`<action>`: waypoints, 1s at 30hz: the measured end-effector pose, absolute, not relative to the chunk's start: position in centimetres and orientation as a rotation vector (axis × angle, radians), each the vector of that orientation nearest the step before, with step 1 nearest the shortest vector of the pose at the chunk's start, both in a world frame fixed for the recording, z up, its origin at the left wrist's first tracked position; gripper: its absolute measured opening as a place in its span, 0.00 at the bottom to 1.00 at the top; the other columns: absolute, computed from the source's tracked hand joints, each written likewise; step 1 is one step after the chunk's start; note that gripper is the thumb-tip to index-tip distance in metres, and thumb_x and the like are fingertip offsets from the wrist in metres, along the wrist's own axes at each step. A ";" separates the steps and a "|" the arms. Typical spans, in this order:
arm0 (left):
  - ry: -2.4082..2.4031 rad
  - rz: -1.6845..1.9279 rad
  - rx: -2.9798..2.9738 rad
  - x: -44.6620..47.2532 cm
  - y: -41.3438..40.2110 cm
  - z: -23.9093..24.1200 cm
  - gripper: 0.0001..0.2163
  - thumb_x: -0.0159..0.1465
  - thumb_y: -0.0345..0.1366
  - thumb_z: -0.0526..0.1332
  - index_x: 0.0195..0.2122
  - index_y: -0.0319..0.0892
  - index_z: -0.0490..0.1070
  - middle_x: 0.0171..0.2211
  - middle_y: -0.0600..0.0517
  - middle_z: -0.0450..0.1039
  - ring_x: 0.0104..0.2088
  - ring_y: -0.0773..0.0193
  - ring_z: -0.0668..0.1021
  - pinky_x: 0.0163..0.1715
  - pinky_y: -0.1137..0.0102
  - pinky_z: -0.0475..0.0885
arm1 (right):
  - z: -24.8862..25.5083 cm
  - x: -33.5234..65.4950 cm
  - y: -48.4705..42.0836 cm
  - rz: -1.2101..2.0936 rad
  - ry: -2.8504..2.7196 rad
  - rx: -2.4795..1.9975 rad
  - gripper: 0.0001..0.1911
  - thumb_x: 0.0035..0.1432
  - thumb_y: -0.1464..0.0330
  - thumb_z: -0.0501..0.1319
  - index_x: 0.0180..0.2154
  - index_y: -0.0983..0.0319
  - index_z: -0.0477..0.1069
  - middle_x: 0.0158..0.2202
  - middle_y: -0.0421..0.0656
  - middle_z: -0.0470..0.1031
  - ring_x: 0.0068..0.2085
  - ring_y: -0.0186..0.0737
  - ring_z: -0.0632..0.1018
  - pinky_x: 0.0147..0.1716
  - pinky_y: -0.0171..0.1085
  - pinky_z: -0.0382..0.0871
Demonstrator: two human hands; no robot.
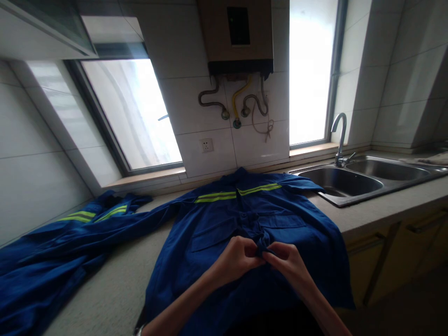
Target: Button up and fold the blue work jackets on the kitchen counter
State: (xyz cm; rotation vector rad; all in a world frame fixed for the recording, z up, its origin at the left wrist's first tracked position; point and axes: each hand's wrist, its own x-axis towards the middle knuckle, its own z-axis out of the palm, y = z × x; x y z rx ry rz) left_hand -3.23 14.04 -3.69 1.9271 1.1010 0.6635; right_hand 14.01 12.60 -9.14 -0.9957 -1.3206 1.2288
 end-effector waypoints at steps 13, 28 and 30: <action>0.957 0.572 1.517 -3.9 15.7 -4.8 0.21 0.51 0.52 0.64 0.33 0.36 0.69 0.22 0.55 0.68 0.24 0.68 0.71 0.23 0.73 0.68 | -9.8 14.0 12.8 1.301 -1.259 -0.865 0.16 0.42 0.60 0.70 0.30 0.66 0.75 0.22 0.39 0.69 0.25 0.31 0.69 0.25 0.29 0.65; 0.956 0.693 1.770 -3.3 14.8 -4.1 0.15 0.59 0.48 0.59 0.30 0.38 0.64 0.24 0.56 0.61 0.24 0.71 0.65 0.19 0.77 0.59 | -11.9 14.1 13.9 1.398 -1.270 -0.702 0.10 0.45 0.66 0.69 0.32 0.64 0.75 0.26 0.38 0.69 0.27 0.29 0.68 0.27 0.28 0.63; 0.998 0.738 1.809 -3.2 14.7 -4.0 0.15 0.60 0.47 0.57 0.28 0.39 0.62 0.24 0.57 0.59 0.24 0.72 0.64 0.20 0.77 0.59 | -12.0 13.9 13.8 1.381 -1.241 -0.713 0.10 0.45 0.66 0.69 0.32 0.63 0.76 0.26 0.38 0.70 0.28 0.30 0.69 0.28 0.28 0.64</action>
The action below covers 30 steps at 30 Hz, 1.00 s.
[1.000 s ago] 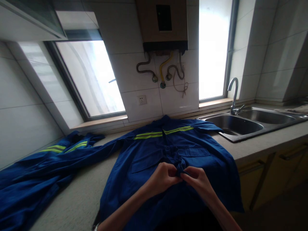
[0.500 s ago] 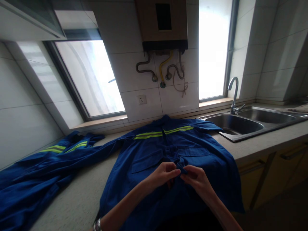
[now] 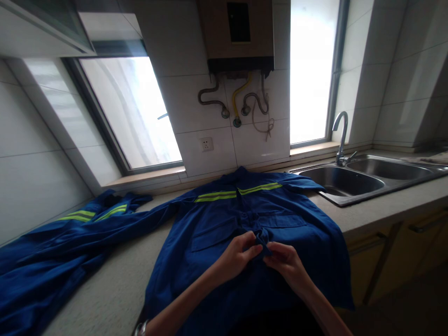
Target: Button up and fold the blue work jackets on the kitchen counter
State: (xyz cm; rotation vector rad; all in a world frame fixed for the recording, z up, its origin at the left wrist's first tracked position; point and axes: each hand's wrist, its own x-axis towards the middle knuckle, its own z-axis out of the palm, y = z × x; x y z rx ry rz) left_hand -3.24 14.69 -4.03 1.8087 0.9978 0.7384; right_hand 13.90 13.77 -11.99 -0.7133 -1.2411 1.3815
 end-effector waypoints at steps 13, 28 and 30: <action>1.128 0.802 1.955 -3.1 14.6 -3.8 0.14 0.62 0.45 0.54 0.27 0.40 0.60 0.23 0.57 0.59 0.26 0.69 0.63 0.25 0.74 0.58 | -10.1 12.8 12.5 1.354 -1.188 -0.717 0.11 0.46 0.64 0.68 0.29 0.65 0.74 0.24 0.38 0.68 0.26 0.28 0.66 0.25 0.28 0.59; 1.137 0.894 2.132 -2.6 13.4 -3.3 0.06 0.57 0.37 0.62 0.34 0.42 0.69 0.31 0.53 0.69 0.32 0.67 0.72 0.24 0.78 0.65 | -10.7 12.8 13.0 1.423 -0.997 -0.611 0.11 0.43 0.67 0.70 0.31 0.64 0.75 0.28 0.40 0.74 0.29 0.32 0.71 0.29 0.30 0.63; 1.120 0.925 2.206 -2.6 13.2 -3.6 0.05 0.59 0.35 0.60 0.36 0.43 0.69 0.33 0.53 0.69 0.33 0.67 0.73 0.25 0.79 0.66 | -10.7 12.9 13.2 1.414 -1.006 -0.611 0.11 0.42 0.66 0.70 0.30 0.65 0.75 0.27 0.40 0.74 0.29 0.32 0.71 0.29 0.30 0.63</action>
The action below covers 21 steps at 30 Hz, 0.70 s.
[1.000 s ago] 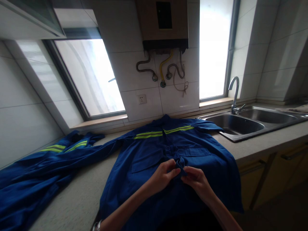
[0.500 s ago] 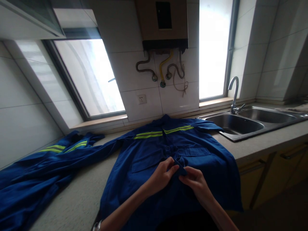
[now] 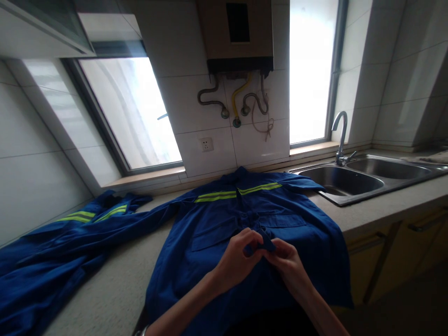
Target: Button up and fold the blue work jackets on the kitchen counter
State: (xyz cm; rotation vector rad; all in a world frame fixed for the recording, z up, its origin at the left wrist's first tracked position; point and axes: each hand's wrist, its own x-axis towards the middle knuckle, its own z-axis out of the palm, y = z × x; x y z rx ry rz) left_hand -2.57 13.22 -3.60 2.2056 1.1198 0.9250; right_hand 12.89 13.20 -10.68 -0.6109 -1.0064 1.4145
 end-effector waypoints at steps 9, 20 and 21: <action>0.903 0.913 2.990 -3.5 13.1 -5.4 0.12 0.66 0.30 0.48 0.48 0.41 0.64 0.37 0.47 0.71 0.31 0.67 0.74 0.29 0.73 0.70 | -9.5 13.7 12.9 1.537 -0.917 -0.660 0.15 0.39 0.66 0.72 0.32 0.64 0.74 0.28 0.41 0.74 0.30 0.34 0.74 0.30 0.31 0.67; 0.864 0.896 3.129 -3.9 13.7 -5.8 0.09 0.65 0.30 0.49 0.44 0.40 0.65 0.36 0.46 0.70 0.32 0.65 0.73 0.30 0.72 0.69 | -8.6 13.3 12.8 1.595 -0.789 -0.701 0.25 0.31 0.62 0.74 0.29 0.62 0.64 0.22 0.35 0.68 0.23 0.30 0.72 0.25 0.31 0.69; 0.840 0.851 3.163 -4.1 13.8 -5.9 0.10 0.65 0.30 0.48 0.44 0.40 0.65 0.36 0.46 0.70 0.32 0.64 0.73 0.30 0.72 0.69 | -8.5 13.2 12.8 1.595 -0.779 -0.700 0.25 0.31 0.62 0.74 0.29 0.62 0.63 0.21 0.34 0.67 0.22 0.30 0.71 0.24 0.31 0.69</action>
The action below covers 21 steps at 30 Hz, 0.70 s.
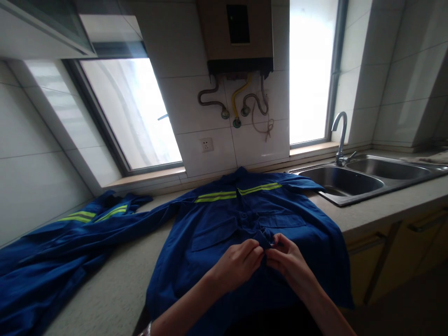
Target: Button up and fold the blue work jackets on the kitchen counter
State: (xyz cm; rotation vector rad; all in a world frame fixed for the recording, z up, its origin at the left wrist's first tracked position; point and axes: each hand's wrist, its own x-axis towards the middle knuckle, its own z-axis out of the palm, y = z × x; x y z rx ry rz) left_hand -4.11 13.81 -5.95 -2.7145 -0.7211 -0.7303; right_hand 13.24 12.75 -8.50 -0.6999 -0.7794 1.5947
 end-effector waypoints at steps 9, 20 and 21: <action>-0.731 -0.676 -3.024 -4.9 14.2 -5.7 0.13 0.66 0.32 0.46 0.39 0.43 0.70 0.33 0.47 0.71 0.31 0.64 0.71 0.33 0.69 0.66 | -9.0 13.1 12.4 1.661 -0.773 -0.658 0.26 0.34 0.66 0.74 0.32 0.60 0.60 0.23 0.33 0.67 0.25 0.30 0.73 0.27 0.30 0.70; -1.315 -1.541 -3.108 -2.9 14.1 -5.8 0.05 0.59 0.37 0.60 0.31 0.41 0.67 0.35 0.50 0.65 0.36 0.66 0.71 0.36 0.72 0.68 | -9.8 13.1 13.1 1.568 -0.739 -0.634 0.24 0.35 0.66 0.73 0.33 0.60 0.63 0.25 0.34 0.67 0.24 0.29 0.72 0.24 0.28 0.67; -1.383 -1.552 -3.151 -2.8 14.2 -5.6 0.06 0.58 0.37 0.61 0.32 0.40 0.66 0.34 0.51 0.65 0.35 0.66 0.71 0.35 0.72 0.68 | -9.8 13.1 13.1 1.569 -0.734 -0.628 0.24 0.35 0.66 0.73 0.33 0.60 0.63 0.25 0.34 0.67 0.24 0.28 0.71 0.24 0.28 0.67</action>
